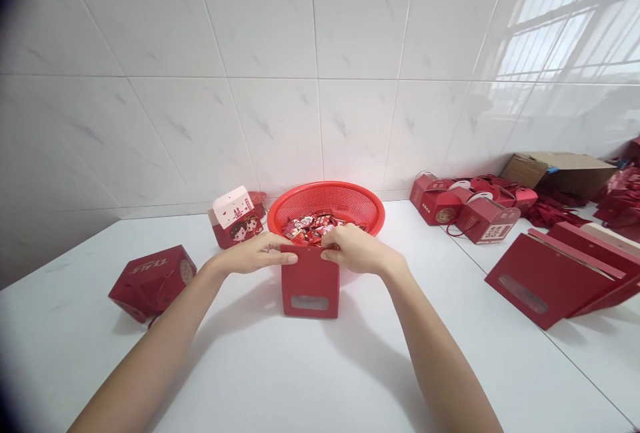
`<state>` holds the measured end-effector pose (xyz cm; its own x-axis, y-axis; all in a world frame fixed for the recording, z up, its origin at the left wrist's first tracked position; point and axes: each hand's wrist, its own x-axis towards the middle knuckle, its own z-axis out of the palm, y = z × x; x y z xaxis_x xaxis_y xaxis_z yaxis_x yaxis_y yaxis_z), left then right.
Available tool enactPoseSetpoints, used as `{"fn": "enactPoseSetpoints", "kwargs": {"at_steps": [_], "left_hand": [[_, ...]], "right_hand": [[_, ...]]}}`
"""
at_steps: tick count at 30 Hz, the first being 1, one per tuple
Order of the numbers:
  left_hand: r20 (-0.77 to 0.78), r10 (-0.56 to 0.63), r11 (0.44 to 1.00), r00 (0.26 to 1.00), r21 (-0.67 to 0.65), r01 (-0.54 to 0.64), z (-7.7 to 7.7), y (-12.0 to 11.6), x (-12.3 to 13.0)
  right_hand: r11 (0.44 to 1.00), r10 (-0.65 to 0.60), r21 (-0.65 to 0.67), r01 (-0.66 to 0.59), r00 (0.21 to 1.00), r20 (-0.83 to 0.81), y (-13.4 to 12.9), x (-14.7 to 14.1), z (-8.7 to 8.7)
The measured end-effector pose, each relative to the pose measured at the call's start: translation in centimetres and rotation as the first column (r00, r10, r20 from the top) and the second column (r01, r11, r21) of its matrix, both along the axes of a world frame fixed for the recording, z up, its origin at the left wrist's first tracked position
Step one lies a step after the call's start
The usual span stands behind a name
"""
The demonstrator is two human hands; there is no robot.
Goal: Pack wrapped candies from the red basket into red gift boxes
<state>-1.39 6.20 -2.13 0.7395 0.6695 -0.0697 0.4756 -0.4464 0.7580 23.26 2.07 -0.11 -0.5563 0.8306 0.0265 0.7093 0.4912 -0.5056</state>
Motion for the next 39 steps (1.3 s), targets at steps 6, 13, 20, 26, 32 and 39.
{"fn": "enactPoseSetpoints", "kwargs": {"at_steps": [6,13,20,26,32,39], "left_hand": [[0.005,0.037,0.999,0.999,-0.009,-0.037,-0.4,0.3,0.3],[0.005,0.025,0.999,1.000,-0.020,-0.025,-0.4,0.4,0.2],[0.132,-0.095,0.987,0.987,-0.115,0.111,-0.9,0.7,0.0],[0.109,-0.025,0.986,0.994,-0.161,0.042,-1.0,0.8,-0.2],[0.091,0.016,0.991,0.996,-0.135,-0.004,-1.2,0.5,0.2],[0.025,-0.023,0.997,0.999,-0.071,0.024,-1.5,0.7,0.4]], "right_hand": [[0.999,0.008,-0.041,-0.008,1.000,0.005,0.6,0.2,-0.3],[1.000,0.024,-0.013,-0.024,0.999,0.026,0.8,0.3,-0.6],[0.996,0.067,0.061,-0.067,0.998,0.010,-0.4,2.0,1.2],[0.948,-0.177,0.200,0.249,0.930,-0.322,-3.5,7.4,4.1],[0.736,-0.497,0.251,0.629,0.753,-0.430,-4.0,10.1,3.9],[0.441,-0.782,0.174,0.880,0.472,-0.407,-3.1,11.2,3.9]]}}
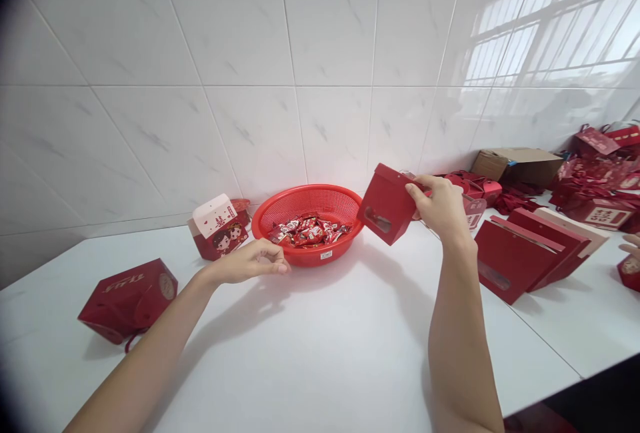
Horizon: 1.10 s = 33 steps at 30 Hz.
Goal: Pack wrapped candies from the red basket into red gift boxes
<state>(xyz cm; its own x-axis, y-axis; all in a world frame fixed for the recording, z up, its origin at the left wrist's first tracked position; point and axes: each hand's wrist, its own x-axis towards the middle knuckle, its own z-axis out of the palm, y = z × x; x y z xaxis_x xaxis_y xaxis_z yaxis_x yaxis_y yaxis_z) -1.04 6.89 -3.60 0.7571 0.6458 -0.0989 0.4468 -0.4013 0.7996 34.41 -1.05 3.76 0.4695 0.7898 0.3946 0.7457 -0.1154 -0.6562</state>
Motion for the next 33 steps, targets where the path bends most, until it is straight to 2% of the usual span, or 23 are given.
{"fn": "enactPoseSetpoints", "kwargs": {"at_steps": [2,5,9,11,17,24,28,33], "left_hand": [[0.007,-0.017,1.000,1.000,0.006,0.017,0.1,-0.1,0.0],[-0.010,-0.057,0.997,0.998,0.042,0.057,0.3,-0.2,0.1],[-0.062,-0.062,0.992,0.996,0.110,0.068,0.6,-0.4,0.1],[-0.068,-0.057,0.990,0.996,0.121,0.065,0.7,-0.4,0.2],[-0.061,-0.063,0.990,0.996,0.121,0.070,0.7,-0.5,0.1],[-0.034,-0.074,0.991,0.997,0.111,0.077,0.5,-0.4,0.0],[-0.034,-0.076,0.991,0.997,0.108,0.079,0.4,-0.3,0.0],[-0.026,-0.089,0.991,0.996,0.101,0.091,0.3,-0.1,-0.1]], "right_hand": [[0.997,-0.076,-0.027,0.074,0.996,-0.056,0.3,0.6,-0.1],[0.987,-0.129,-0.108,0.117,0.986,-0.109,1.1,1.7,-0.9],[0.945,-0.103,-0.324,0.045,0.981,-0.163,2.0,2.4,-2.3],[0.924,-0.072,-0.382,-0.003,0.981,-0.181,2.2,2.4,-2.6],[0.930,-0.015,-0.368,-0.029,0.993,-0.115,2.0,2.3,-2.5],[0.910,0.027,-0.412,-0.057,0.997,-0.078,2.0,2.2,-2.7],[0.894,0.040,-0.444,-0.052,0.999,-0.036,2.6,2.3,-3.3],[0.903,0.005,-0.429,0.014,0.999,0.042,3.5,2.3,-4.4]]}}
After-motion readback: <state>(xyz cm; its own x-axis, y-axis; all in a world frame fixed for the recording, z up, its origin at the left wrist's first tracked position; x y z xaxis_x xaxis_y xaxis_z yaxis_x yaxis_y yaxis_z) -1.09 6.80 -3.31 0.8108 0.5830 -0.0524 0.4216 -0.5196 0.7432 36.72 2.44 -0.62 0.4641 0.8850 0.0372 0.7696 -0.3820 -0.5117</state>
